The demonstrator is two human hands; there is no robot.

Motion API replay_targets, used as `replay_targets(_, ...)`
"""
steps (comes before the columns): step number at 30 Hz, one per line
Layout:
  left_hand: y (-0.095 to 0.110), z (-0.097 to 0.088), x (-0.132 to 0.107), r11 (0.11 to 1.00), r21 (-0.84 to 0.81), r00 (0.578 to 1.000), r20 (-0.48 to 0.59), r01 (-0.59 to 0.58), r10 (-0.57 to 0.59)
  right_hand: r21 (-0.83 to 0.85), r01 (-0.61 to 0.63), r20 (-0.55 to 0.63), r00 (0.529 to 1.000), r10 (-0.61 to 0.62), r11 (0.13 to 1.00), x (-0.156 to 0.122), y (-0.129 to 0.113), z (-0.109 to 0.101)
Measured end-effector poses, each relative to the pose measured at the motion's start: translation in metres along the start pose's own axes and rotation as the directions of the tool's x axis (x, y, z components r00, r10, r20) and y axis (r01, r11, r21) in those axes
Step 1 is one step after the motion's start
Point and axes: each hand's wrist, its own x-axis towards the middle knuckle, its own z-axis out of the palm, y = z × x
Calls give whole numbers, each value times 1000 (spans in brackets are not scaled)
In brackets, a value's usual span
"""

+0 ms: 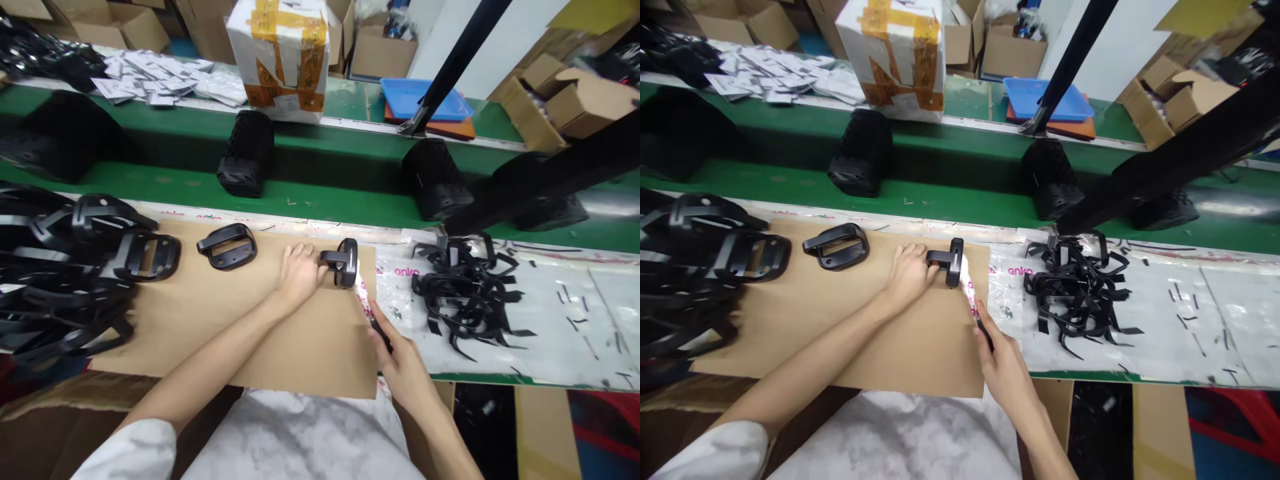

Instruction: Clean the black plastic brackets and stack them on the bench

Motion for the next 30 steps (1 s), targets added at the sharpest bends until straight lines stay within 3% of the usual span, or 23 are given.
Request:
replay_targets(13, -1, 1, 2, 1000, 8, 1000, 8, 7, -7, -18, 39, -74, 996, -41, 999, -2, -2, 10)
replay_targets(24, -2, -3, 2, 999, -27, 999, 21, 29, -28, -72, 65, -7, 998, -65, 995, 5, -3, 0)
replay_targets(27, -6, -3, 5, 974, -221, 999, 4, 48, -49, -72, 58, -102, 993, -65, 996, 6, -1, -6)
replay_targets(30, -7, -6, 8, 791, -609, 985, -89, 64, -148, -108, 77, -210, 973, -98, 991, 11, 4, -11)
